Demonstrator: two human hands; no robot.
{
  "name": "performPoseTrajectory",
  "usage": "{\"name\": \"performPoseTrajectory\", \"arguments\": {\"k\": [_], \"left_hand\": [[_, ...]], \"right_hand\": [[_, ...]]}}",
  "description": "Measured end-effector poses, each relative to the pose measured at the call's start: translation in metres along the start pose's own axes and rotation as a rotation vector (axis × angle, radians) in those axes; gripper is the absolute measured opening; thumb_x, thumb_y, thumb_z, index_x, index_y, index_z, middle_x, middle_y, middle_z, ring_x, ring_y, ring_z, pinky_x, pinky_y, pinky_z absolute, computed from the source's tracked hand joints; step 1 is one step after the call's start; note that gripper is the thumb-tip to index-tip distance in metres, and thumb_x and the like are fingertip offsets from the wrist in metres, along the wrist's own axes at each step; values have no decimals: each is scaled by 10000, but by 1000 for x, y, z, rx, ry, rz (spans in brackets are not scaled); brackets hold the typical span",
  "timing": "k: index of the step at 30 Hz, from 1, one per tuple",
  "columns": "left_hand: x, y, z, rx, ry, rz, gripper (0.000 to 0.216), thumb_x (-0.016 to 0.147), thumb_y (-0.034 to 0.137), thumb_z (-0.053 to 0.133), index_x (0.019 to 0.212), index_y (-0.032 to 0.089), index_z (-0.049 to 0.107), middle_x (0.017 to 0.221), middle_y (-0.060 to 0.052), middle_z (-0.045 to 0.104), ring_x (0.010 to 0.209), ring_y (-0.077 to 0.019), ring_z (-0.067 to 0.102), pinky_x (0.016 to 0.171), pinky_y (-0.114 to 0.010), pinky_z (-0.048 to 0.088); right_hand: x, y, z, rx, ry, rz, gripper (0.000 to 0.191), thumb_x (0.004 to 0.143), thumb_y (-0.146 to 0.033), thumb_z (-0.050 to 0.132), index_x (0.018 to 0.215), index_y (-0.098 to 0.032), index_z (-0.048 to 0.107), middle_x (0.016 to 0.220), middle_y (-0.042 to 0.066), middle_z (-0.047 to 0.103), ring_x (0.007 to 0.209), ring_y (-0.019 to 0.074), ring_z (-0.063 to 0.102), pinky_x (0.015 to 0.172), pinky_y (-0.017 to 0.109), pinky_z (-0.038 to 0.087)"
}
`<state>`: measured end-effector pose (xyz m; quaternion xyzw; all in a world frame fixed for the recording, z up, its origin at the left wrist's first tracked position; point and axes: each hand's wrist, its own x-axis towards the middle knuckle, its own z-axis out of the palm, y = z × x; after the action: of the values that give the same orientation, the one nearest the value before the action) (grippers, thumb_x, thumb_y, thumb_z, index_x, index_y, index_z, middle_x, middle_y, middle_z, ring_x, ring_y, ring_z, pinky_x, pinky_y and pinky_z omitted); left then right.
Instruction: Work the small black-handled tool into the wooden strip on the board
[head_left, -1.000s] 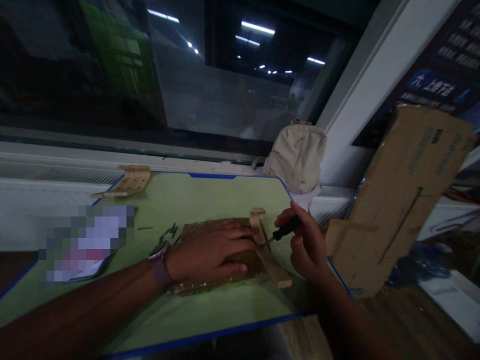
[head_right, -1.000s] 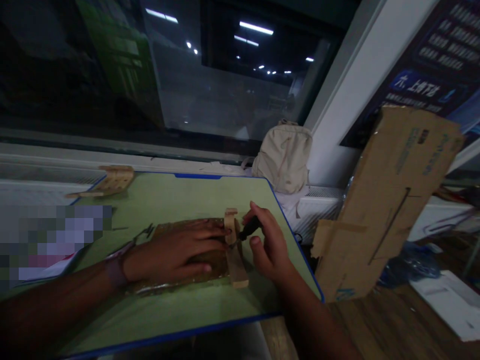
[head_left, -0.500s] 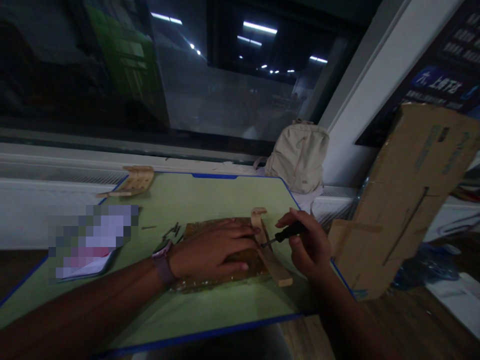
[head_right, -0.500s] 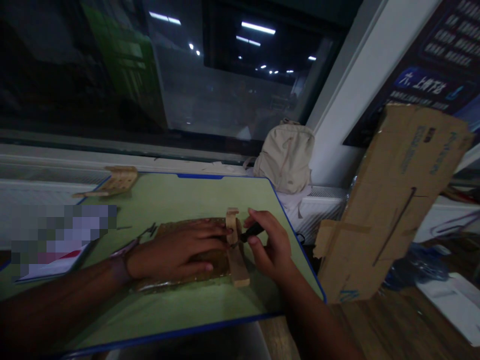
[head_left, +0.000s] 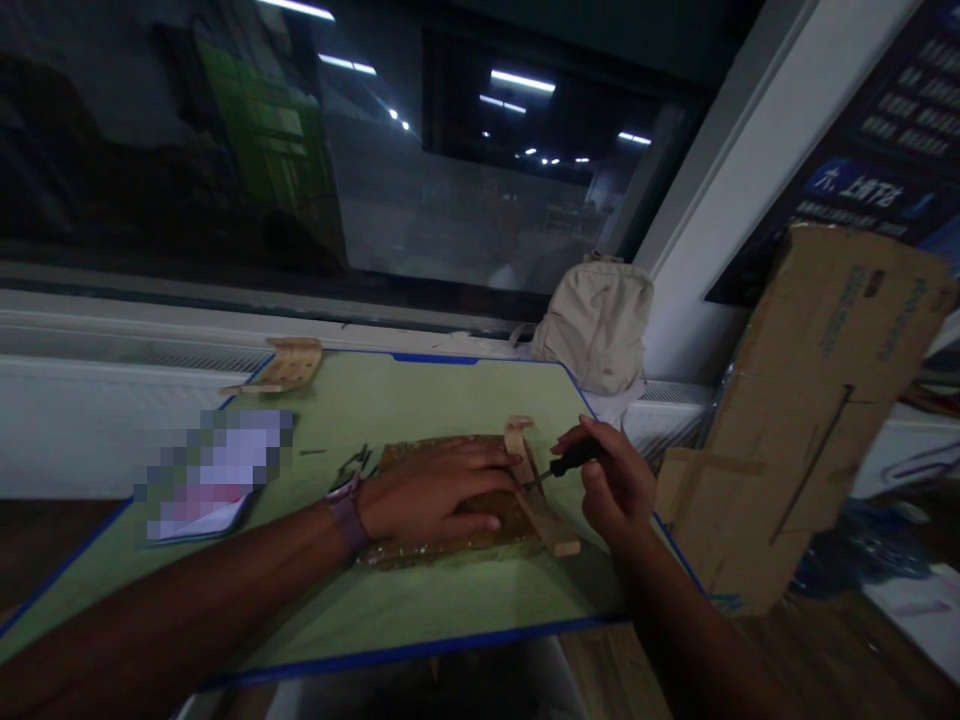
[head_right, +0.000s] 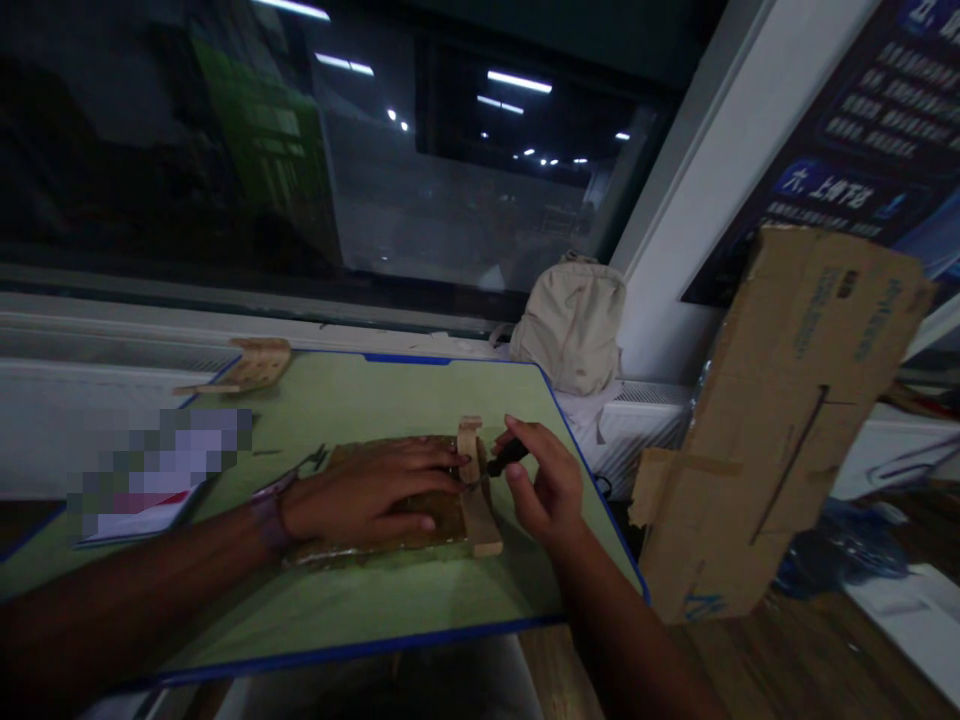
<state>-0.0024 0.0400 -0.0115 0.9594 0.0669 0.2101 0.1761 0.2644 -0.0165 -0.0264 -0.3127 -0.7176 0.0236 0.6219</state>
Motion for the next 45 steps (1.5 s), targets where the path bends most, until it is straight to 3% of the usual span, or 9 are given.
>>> {"name": "performPoseTrajectory", "arguments": {"k": [4, 8, 11, 15, 21, 25, 31, 38, 45], "left_hand": [[2, -1, 1, 12, 1, 20, 400, 1098, 430, 647, 1428, 205, 650, 1545, -153, 649, 1434, -349, 601, 1239, -516, 453], [4, -3, 3, 37, 7, 22, 405, 1086, 442, 675, 1402, 188, 669, 1527, -149, 662, 1430, -354, 607, 1229, -509, 465], [5, -7, 6, 43, 9, 31, 433, 1083, 457, 680, 1397, 160, 679, 1531, -164, 656, 1436, -364, 605, 1238, -507, 460], [7, -9, 9, 43, 19, 42, 459, 1081, 451, 682, 1421, 143, 669, 1567, -178, 631, 1483, -370, 570, 1276, -500, 420], [8, -8, 8, 33, 22, 44, 428, 1079, 432, 686, 1394, 143, 678, 1536, -185, 651, 1446, -376, 602, 1242, -498, 458], [9, -7, 7, 30, 20, 36, 403, 1074, 434, 695, 1384, 179, 674, 1498, -160, 680, 1435, -357, 613, 1220, -478, 476], [9, -8, 8, 52, 4, 30, 396, 1082, 466, 670, 1370, 193, 681, 1502, -143, 683, 1410, -360, 627, 1206, -492, 469], [5, -3, 7, 58, 15, -21, 421, 1116, 549, 589, 1366, 225, 689, 1523, -120, 671, 1389, -347, 635, 1215, -476, 449], [4, 4, 1, -12, -34, -57, 453, 1055, 458, 705, 1451, 241, 667, 1528, -107, 661, 1438, -342, 588, 1272, -494, 408]], "right_hand": [[8, -3, 2, 104, -87, 78, 460, 1100, -301, 589, 1558, -343, 595, 1069, 73, 826, 907, 202, 838, 747, 364, 702], [14, -3, -8, -46, -134, 121, 382, 1037, -308, 722, 1419, -301, 708, 1003, 61, 841, 822, 197, 849, 722, 320, 704], [20, -4, -16, -298, -121, -22, 324, 947, -348, 834, 1258, -276, 777, 984, 66, 846, 785, 218, 833, 657, 306, 684], [33, -15, -16, -408, -224, -214, 234, 1020, -314, 713, 1244, -269, 767, 876, 51, 819, 724, 216, 797, 623, 304, 662], [64, -22, -16, -174, -501, -109, 474, 1112, -269, 543, 1579, -339, 576, 1209, 93, 832, 1105, 239, 818, 952, 386, 690], [78, -11, -22, -4, -642, 50, 396, 1103, -326, 598, 1490, -361, 674, 1137, 71, 858, 1036, 227, 843, 929, 366, 699], [62, 12, -16, 27, -382, 91, 229, 972, -391, 810, 1178, -292, 801, 879, 38, 798, 757, 180, 792, 653, 241, 652], [33, 21, -1, 50, -274, 39, 351, 1100, -346, 588, 1435, -313, 685, 1066, 78, 776, 933, 201, 773, 738, 282, 655], [22, 23, 3, 119, -216, 107, 356, 1104, -316, 583, 1453, -316, 651, 1052, 70, 773, 932, 203, 762, 758, 306, 647]]}}
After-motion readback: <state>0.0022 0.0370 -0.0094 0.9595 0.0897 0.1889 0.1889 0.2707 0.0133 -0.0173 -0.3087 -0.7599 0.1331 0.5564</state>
